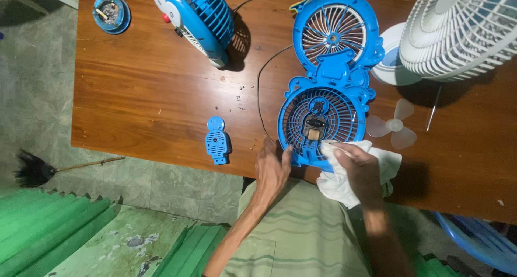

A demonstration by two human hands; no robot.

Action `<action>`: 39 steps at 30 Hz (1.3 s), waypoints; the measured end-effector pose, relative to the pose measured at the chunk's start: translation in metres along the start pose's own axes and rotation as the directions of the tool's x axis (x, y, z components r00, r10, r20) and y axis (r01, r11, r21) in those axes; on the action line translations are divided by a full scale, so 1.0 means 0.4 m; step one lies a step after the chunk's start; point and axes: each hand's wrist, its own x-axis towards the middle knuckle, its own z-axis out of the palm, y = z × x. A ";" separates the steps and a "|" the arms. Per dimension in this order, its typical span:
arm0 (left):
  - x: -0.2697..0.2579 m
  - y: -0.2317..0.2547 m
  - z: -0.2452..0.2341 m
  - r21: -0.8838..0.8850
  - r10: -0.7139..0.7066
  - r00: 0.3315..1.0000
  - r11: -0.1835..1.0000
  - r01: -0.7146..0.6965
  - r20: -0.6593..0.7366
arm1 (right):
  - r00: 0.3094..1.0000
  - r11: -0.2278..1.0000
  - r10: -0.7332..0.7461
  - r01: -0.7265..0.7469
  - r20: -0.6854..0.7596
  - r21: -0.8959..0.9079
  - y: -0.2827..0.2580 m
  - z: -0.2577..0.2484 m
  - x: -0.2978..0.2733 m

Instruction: The person cleans the interior of a disassembled blue electric fan using a white cloth. They wipe the motor housing, the inner cage, and the fan blades while the fan remains open on a wooden table.

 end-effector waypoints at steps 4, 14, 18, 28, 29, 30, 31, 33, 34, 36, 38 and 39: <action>-0.013 0.091 -0.025 -0.236 0.468 0.879 0.868 -0.437 0.095 | 0.997 0.973 0.061 -0.070 0.045 0.218 -0.028 -0.048 -0.046; -0.071 0.143 0.161 -0.652 0.182 0.714 0.599 0.465 0.676 | 0.866 0.863 -0.498 0.491 -0.042 -0.117 -0.025 -0.073 -0.106; -0.061 0.106 0.165 -0.631 0.217 0.635 0.547 0.550 0.741 | 0.922 0.865 -0.386 0.365 0.007 -0.344 0.009 -0.081 -0.152; 0.108 -0.141 0.052 -0.757 -0.101 0.978 0.621 0.205 0.182 | 0.988 0.977 0.150 -0.153 -0.026 -0.152 -0.020 -0.080 -0.184; 0.132 -0.171 0.034 -0.656 -0.121 0.990 0.742 0.137 0.069 | 0.988 0.977 0.152 -0.149 0.006 -0.153 -0.025 -0.055 -0.166; 0.144 -0.191 0.036 -0.606 -0.099 0.988 0.781 0.152 0.120 | 0.990 0.982 0.138 -0.135 0.013 -0.134 -0.032 -0.018 -0.150; 0.156 -0.209 0.036 -0.552 -0.080 0.982 0.818 0.163 0.172 | 0.992 0.986 0.124 -0.121 0.020 -0.114 -0.039 0.024 -0.132; 0.160 -0.234 0.037 -0.523 -0.138 0.944 0.804 0.284 0.301 | 0.948 0.926 -0.315 0.318 0.049 -0.204 -0.058 0.109 -0.062; 0.157 -0.238 0.054 -0.538 -0.198 0.901 0.745 0.394 0.386 | 0.975 0.929 -0.212 0.220 0.059 -0.299 -0.066 0.154 -0.033; 0.150 -0.240 0.081 -0.553 -0.237 0.857 0.679 0.484 0.458 | 0.983 0.878 -0.169 0.182 0.069 -0.443 -0.084 0.218 0.001; 0.137 -0.247 0.092 -0.575 -0.221 0.874 0.679 0.456 0.433 | 0.952 0.790 -0.284 0.297 0.110 -0.537 -0.096 0.267 0.016; 0.132 -0.255 0.090 -0.558 -0.221 0.884 0.706 0.437 0.412 | 0.970 0.779 -0.208 0.244 0.129 -0.578 -0.096 0.282 0.006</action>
